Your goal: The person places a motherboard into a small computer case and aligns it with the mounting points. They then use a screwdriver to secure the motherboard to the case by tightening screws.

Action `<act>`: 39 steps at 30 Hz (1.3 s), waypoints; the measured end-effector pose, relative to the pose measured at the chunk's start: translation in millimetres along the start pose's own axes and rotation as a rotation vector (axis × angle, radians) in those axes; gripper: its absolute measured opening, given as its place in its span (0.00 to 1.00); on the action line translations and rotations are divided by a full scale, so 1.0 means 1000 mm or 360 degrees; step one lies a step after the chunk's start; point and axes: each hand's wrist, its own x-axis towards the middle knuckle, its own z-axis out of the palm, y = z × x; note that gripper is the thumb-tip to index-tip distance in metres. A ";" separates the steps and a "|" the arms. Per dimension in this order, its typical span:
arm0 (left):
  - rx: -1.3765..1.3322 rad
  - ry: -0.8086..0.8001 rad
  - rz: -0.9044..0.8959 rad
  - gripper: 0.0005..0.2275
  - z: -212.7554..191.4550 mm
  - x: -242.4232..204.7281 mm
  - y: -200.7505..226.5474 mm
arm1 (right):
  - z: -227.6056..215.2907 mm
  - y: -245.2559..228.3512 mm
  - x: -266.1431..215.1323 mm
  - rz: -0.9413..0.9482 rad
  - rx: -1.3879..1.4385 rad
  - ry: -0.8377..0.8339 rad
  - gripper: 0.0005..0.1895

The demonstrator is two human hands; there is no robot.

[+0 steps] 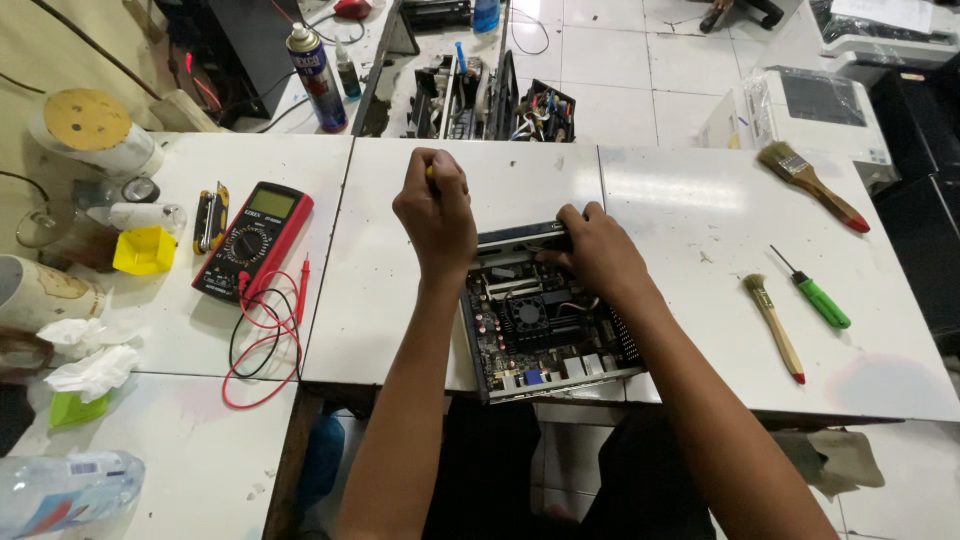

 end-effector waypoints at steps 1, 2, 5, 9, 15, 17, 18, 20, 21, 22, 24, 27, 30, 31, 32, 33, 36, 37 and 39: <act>-0.0086 -0.0028 -0.0080 0.17 -0.001 0.001 -0.001 | 0.001 0.000 -0.001 -0.0005 0.0004 -0.0014 0.30; -0.0182 -0.0056 -0.0153 0.17 0.001 0.003 0.000 | -0.002 0.001 0.000 -0.0008 0.0002 -0.0018 0.30; -0.0220 -0.0152 -0.0155 0.17 0.012 0.003 -0.009 | -0.011 -0.009 -0.004 -0.0010 -0.0027 -0.0017 0.28; -0.0184 -0.0257 -0.0137 0.17 0.020 0.005 0.004 | -0.012 -0.011 -0.005 0.0011 -0.0012 -0.0018 0.28; -0.0276 -0.0375 -0.0156 0.20 0.024 0.005 0.026 | -0.017 -0.012 -0.005 0.0005 -0.0058 -0.0061 0.29; -0.0306 -0.0444 -0.0185 0.20 0.025 0.005 0.022 | -0.019 -0.014 -0.007 0.0004 -0.0038 -0.0058 0.28; -0.0311 -0.0442 -0.0182 0.20 0.025 0.005 0.016 | -0.018 -0.013 -0.007 0.0004 -0.0042 -0.0054 0.28; -0.0264 -0.0471 -0.0216 0.19 0.025 0.009 0.006 | -0.016 -0.012 -0.006 0.0002 -0.0001 -0.0074 0.28; -0.0268 -0.0469 -0.0202 0.19 0.023 0.012 0.003 | -0.019 -0.013 -0.006 -0.0001 -0.0004 -0.0059 0.28; -0.0295 -0.0507 -0.0249 0.19 0.019 0.014 -0.001 | -0.020 -0.014 -0.007 0.0001 -0.0028 -0.0065 0.28; -0.0318 -0.0542 -0.0300 0.19 0.012 0.018 -0.007 | -0.019 -0.015 -0.008 0.0000 -0.0050 -0.0076 0.27; -0.0452 -0.0789 -0.0270 0.18 0.001 0.022 -0.008 | -0.016 -0.013 -0.007 -0.0007 -0.0039 -0.0051 0.27; -0.0509 -0.0906 -0.0241 0.17 0.003 0.019 -0.002 | -0.014 -0.011 -0.007 0.0012 -0.0055 -0.0058 0.28; -0.0556 -0.0920 -0.0251 0.16 0.007 0.017 -0.003 | -0.014 -0.012 -0.008 0.0014 -0.0046 -0.0057 0.28; -0.0603 -0.0922 -0.0259 0.15 0.010 0.015 -0.003 | -0.014 -0.012 -0.008 0.0006 -0.0042 -0.0057 0.28; -0.0602 -0.0914 -0.0257 0.15 0.008 0.015 0.002 | -0.012 -0.011 -0.007 -0.0001 -0.0045 -0.0058 0.28; -0.0572 -0.0885 -0.0215 0.11 0.008 0.017 0.009 | -0.009 -0.006 -0.006 0.0019 -0.0031 -0.0033 0.30; -0.0531 -0.0905 -0.0146 0.12 0.009 0.017 0.006 | -0.008 -0.006 -0.007 0.0028 -0.0034 -0.0032 0.30; -0.0478 -0.0906 -0.0071 0.13 0.005 0.021 0.003 | -0.012 -0.009 -0.006 0.0013 -0.0038 -0.0032 0.30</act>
